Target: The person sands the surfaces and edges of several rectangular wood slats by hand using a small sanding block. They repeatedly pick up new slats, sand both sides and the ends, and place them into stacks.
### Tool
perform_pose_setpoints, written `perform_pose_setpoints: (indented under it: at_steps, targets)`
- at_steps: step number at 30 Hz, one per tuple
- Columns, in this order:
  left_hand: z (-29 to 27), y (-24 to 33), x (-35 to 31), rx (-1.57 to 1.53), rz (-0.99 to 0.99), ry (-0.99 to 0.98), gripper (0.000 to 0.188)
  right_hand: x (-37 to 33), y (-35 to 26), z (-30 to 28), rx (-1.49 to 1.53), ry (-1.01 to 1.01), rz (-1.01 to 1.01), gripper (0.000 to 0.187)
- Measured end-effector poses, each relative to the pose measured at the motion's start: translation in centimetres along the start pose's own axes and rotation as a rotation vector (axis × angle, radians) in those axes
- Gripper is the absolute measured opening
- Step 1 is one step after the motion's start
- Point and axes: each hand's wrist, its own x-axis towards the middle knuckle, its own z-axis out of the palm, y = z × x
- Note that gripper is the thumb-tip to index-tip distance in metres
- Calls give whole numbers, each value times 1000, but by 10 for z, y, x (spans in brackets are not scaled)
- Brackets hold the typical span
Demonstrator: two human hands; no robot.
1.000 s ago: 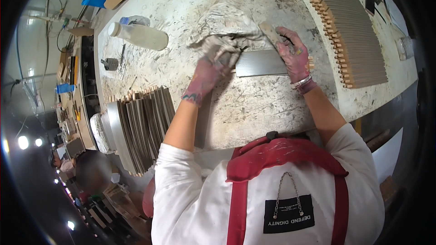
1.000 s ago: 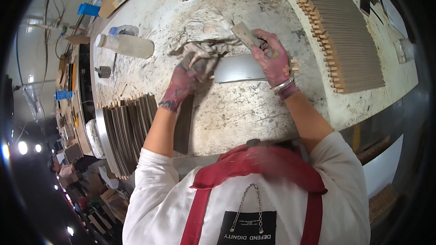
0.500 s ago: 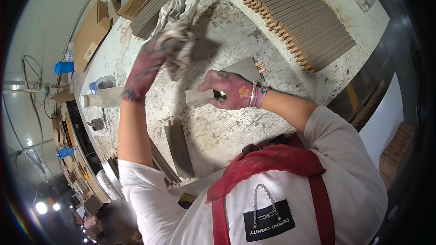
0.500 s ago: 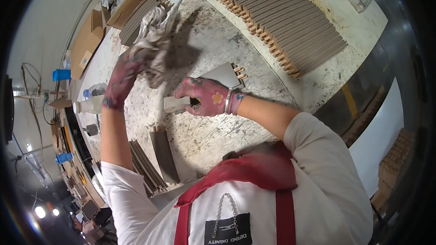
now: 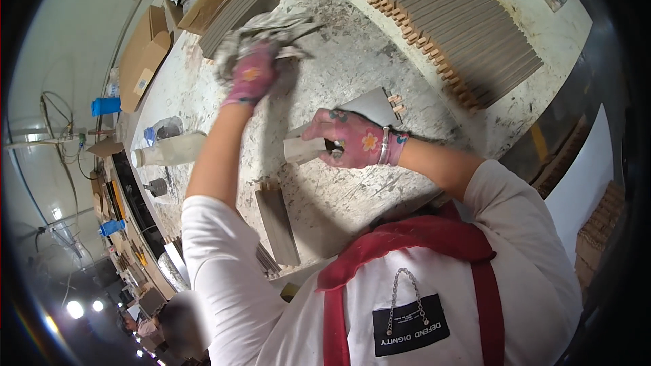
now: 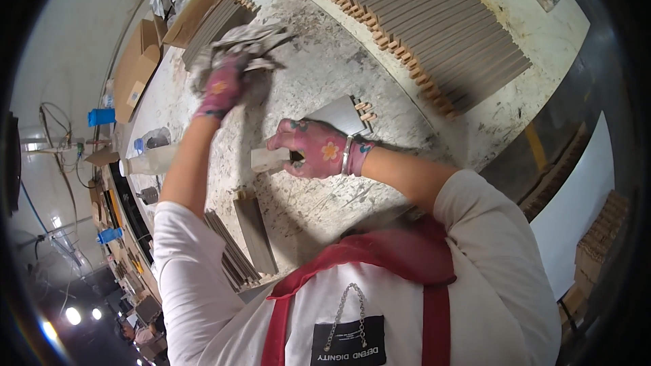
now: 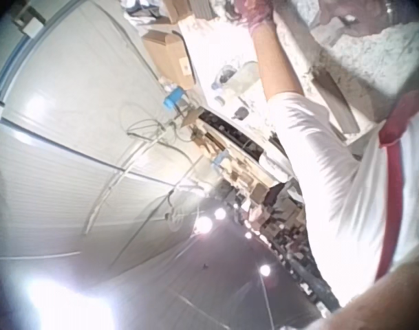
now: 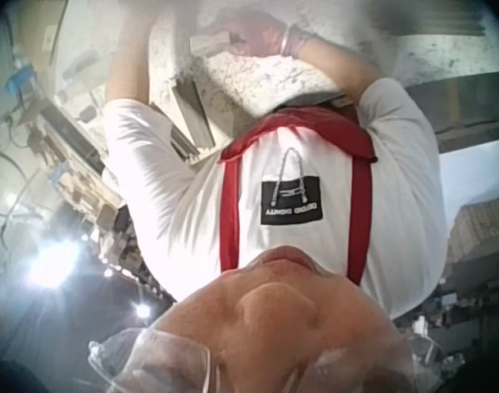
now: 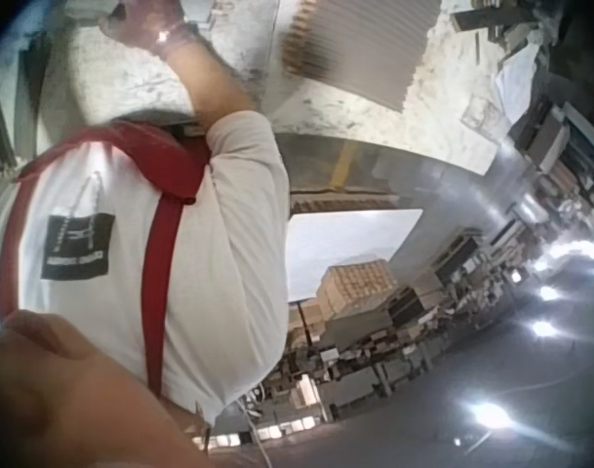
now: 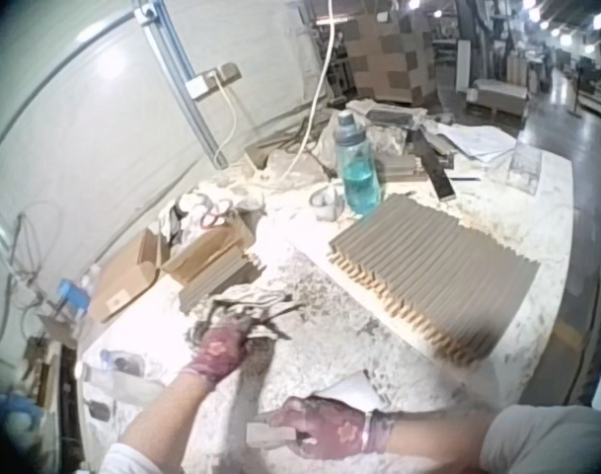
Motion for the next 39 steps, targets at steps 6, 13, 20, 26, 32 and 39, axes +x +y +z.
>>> perform_pose_setpoints:
  at_steps: [6, 13, 20, 26, 32, 39]
  targets:
    - [-105, 34, -58, 4, -166, 428, 44, 3, 7, -19, 231, 205, 326, 39]
    - [-17, 159, -110, -75, 50, 187, 81, -35, 36, -66, 403, 604, 317, 43]
    - [-6, 139, -111, -223, -66, -47, 82, -71, -21, -90, 560, 637, 324, 43]
    - [-32, 119, -192, -1293, -664, -52, 57, -80, -26, -86, 840, 708, 313, 44]
    - [-22, 112, -295, -1508, -888, 156, 40, -77, -29, -56, 705, 431, 384, 52]
    - [-37, 133, -341, -1364, -1052, 277, 38, -70, -28, -24, 406, 223, 426, 62]
